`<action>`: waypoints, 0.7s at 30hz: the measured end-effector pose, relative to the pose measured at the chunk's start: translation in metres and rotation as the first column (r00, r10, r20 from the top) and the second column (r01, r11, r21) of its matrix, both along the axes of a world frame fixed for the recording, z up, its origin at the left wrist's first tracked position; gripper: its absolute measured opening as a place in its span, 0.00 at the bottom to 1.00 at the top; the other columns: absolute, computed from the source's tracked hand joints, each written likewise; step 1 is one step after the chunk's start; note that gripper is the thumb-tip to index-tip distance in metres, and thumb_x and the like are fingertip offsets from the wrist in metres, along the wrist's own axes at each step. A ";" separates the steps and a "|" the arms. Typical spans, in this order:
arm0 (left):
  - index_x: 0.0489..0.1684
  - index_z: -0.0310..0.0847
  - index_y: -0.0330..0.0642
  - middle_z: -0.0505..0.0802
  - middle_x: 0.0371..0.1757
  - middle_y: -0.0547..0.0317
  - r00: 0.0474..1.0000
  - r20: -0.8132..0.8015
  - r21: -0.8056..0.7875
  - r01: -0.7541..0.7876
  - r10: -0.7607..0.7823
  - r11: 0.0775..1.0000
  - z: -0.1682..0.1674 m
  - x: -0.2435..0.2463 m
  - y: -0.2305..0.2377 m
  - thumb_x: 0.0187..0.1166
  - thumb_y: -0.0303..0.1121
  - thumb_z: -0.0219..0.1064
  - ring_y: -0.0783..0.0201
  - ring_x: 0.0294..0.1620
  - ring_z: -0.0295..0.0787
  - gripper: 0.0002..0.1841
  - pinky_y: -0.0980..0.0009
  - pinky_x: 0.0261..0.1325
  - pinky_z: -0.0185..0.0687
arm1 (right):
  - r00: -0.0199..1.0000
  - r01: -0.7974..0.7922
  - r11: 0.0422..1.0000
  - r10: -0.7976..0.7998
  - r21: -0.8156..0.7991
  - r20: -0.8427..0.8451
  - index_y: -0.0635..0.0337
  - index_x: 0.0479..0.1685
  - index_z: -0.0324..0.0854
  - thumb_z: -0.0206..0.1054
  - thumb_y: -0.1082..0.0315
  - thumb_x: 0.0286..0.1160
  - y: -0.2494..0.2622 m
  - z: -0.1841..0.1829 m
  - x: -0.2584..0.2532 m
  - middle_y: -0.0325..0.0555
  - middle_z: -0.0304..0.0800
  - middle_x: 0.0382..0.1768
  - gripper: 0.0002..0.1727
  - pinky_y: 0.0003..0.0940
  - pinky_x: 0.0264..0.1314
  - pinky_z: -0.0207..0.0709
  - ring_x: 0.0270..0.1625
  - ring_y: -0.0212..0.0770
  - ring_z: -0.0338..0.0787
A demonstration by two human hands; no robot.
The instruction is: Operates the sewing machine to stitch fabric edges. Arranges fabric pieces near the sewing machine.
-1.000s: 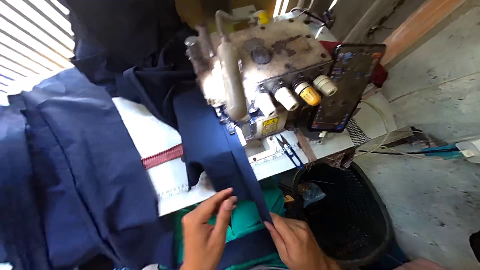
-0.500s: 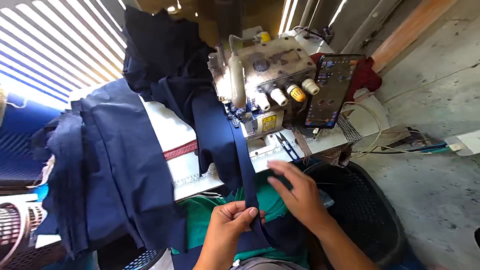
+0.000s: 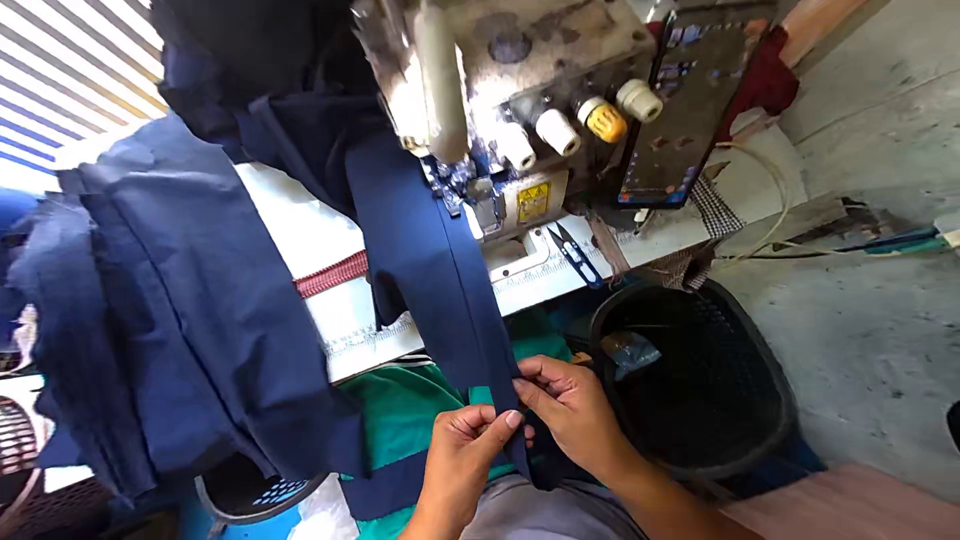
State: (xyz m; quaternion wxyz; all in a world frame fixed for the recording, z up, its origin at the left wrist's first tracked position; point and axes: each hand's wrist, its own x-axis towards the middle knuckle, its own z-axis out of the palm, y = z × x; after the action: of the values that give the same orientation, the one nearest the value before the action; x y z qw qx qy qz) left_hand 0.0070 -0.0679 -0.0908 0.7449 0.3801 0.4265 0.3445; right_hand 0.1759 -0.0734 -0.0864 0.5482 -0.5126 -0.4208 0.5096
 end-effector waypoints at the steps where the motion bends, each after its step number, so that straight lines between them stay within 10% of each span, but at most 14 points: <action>1: 0.30 0.92 0.36 0.97 0.31 0.51 1.000 -0.018 0.059 -0.007 0.008 0.998 -0.001 0.001 -0.001 0.78 0.31 0.73 0.63 0.34 0.97 0.09 0.67 0.43 0.94 | 1.000 0.014 1.000 -0.014 -0.002 -0.010 0.70 0.47 0.89 0.68 0.77 0.77 -0.001 0.001 0.000 0.43 0.96 0.39 0.07 0.23 0.47 0.90 0.40 0.28 0.94; 16: 0.26 0.91 0.39 0.93 0.23 0.63 0.990 -0.116 0.248 -0.054 0.085 0.967 0.002 0.011 -0.001 0.75 0.31 0.76 0.77 0.24 0.87 0.08 0.80 0.31 0.85 | 0.997 -0.074 0.991 0.076 0.114 -0.011 0.66 0.38 0.90 0.67 0.67 0.81 0.005 0.007 0.006 0.42 0.94 0.41 0.11 0.23 0.51 0.87 0.46 0.28 0.91; 21: 0.29 0.93 0.46 0.96 0.28 0.71 0.859 -0.513 0.566 0.332 0.007 0.755 0.031 -0.013 0.022 0.76 0.51 0.74 0.80 0.31 0.92 0.18 0.78 0.37 0.91 | 0.985 -0.018 0.982 -0.015 0.186 0.174 0.62 0.32 0.90 0.71 0.64 0.80 0.004 0.018 0.006 0.39 0.94 0.35 0.12 0.21 0.47 0.87 0.43 0.26 0.92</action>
State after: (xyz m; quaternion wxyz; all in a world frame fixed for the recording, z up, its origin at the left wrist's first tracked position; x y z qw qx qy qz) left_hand -0.0064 -0.0462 -0.0597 0.4682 0.7197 0.4206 0.2931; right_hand 0.1817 -0.0696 -0.0687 0.5546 -0.5014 -0.5135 0.4211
